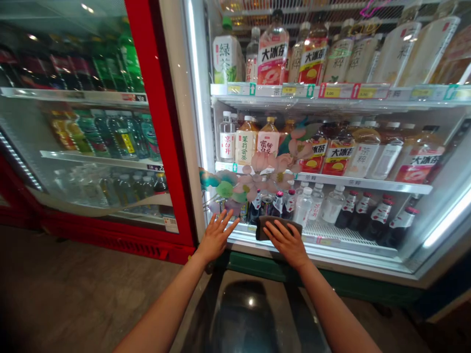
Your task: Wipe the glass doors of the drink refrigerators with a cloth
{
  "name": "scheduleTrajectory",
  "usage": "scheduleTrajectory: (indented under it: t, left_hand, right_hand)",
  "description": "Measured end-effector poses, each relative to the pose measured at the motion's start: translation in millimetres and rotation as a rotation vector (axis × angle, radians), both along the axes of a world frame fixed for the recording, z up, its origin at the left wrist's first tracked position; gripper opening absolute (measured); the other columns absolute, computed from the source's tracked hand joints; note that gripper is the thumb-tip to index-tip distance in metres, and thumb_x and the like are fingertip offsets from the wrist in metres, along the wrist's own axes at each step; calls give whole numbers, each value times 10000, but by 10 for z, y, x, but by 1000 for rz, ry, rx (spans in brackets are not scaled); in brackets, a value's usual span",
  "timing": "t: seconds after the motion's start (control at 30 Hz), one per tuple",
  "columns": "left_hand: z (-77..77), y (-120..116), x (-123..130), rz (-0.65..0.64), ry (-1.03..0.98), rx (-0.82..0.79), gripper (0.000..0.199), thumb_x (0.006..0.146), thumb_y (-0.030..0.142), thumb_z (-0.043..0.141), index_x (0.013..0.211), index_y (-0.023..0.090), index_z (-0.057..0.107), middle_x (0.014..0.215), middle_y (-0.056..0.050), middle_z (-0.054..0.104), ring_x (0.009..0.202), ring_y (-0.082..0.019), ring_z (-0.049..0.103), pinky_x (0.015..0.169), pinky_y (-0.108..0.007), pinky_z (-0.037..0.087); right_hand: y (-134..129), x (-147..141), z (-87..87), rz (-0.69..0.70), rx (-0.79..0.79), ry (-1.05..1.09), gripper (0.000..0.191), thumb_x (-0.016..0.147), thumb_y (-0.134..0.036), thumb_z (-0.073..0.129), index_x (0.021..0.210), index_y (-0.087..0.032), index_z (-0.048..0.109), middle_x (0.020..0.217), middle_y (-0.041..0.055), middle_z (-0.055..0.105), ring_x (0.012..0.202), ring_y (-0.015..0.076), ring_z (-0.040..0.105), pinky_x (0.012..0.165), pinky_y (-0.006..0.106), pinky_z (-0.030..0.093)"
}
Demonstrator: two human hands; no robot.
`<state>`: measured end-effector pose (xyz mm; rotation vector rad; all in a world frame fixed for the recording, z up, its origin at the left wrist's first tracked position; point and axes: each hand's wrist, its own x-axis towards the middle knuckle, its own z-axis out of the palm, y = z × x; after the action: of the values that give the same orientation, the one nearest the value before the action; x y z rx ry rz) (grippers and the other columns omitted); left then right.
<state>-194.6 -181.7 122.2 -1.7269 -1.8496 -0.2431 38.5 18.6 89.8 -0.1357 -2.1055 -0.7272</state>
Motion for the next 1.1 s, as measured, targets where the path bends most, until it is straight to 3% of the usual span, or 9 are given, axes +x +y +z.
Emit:
scheduleTrajectory:
  t: [0.13, 0.27, 0.37, 0.47, 0.63, 0.73, 0.87, 0.97, 1.1]
  left_hand:
    - [24, -139, -78, 24, -10, -9, 918, 779, 14, 559, 1604, 266, 246, 1701, -59, 134, 1576, -281, 32, 1271, -556, 109]
    - [-15, -233, -151, 65, -31, 13, 899, 793, 28, 569, 1601, 266, 257, 1701, -63, 129, 1577, -282, 39, 1269, -563, 117]
    - [-51, -290, -192, 71, -33, 19, 934, 778, 14, 570, 1607, 278, 231, 1703, -54, 128, 1577, -269, 47, 1271, -547, 127]
    - [-60, -339, -224, 77, -37, 18, 930, 779, 13, 559, 1606, 282, 231, 1702, -42, 146, 1578, -254, 55, 1276, -530, 121]
    - [-86, -390, -283, 152, -75, 42, 902, 803, 45, 560, 1609, 277, 227, 1700, -46, 155, 1578, -259, 56, 1276, -538, 111]
    - [-142, -419, -309, 196, -93, 40, 884, 815, 67, 565, 1610, 261, 228, 1702, -55, 144, 1577, -266, 63, 1273, -544, 126]
    - [-196, -478, -348, 247, -103, 10, 886, 819, 79, 566, 1613, 255, 216, 1703, -59, 140, 1577, -278, 76, 1267, -551, 151]
    - [-193, -506, -380, 260, -108, -8, 907, 813, 79, 566, 1618, 265, 193, 1704, -50, 138, 1577, -278, 76, 1269, -554, 141]
    - [-201, -471, -379, 330, -146, 31, 915, 817, 80, 555, 1623, 261, 164, 1702, -47, 136, 1576, -284, 84, 1270, -553, 140]
  right_hand:
    - [11, -168, 125, -79, -50, 136, 571, 932, -90, 548, 1473, -272, 525, 1170, 87, 723, 1012, 210, 589, 912, 367, 388]
    - [-178, -473, 155, -18, -5, 72, 586, 919, -86, 559, 1457, -317, 541, 1165, 66, 713, 965, 203, 565, 818, 353, 381]
    - [-207, -393, 77, 75, 68, -63, 521, 927, -109, 571, 1366, -386, 614, 1264, 3, 703, 1077, 199, 547, 845, 344, 376]
    - [-143, -275, 112, 50, 44, -65, 549, 930, -103, 564, 1394, -395, 589, 1336, -6, 678, 1132, 203, 537, 875, 352, 366]
    - [-288, -665, 349, -40, -33, 184, 622, 938, -144, 581, 1507, -369, 470, 1336, 76, 672, 1099, 234, 545, 893, 388, 352]
    - [-451, -867, 323, 27, 33, 82, 549, 945, -154, 569, 1458, -349, 541, 1345, 43, 675, 1090, 224, 543, 852, 370, 362]
    - [-455, -742, 219, 82, 102, -98, 523, 939, -94, 539, 1389, -352, 605, 1359, -16, 675, 1092, 200, 550, 823, 352, 370]
    - [-411, -716, 324, 26, 14, 21, 560, 953, -116, 538, 1460, -351, 530, 1409, 11, 642, 1125, 209, 560, 921, 377, 361]
    - [-523, -1010, 534, 37, -45, 87, 589, 962, -134, 510, 1521, -307, 451, 1531, 20, 523, 1380, 227, 442, 1144, 437, 234]
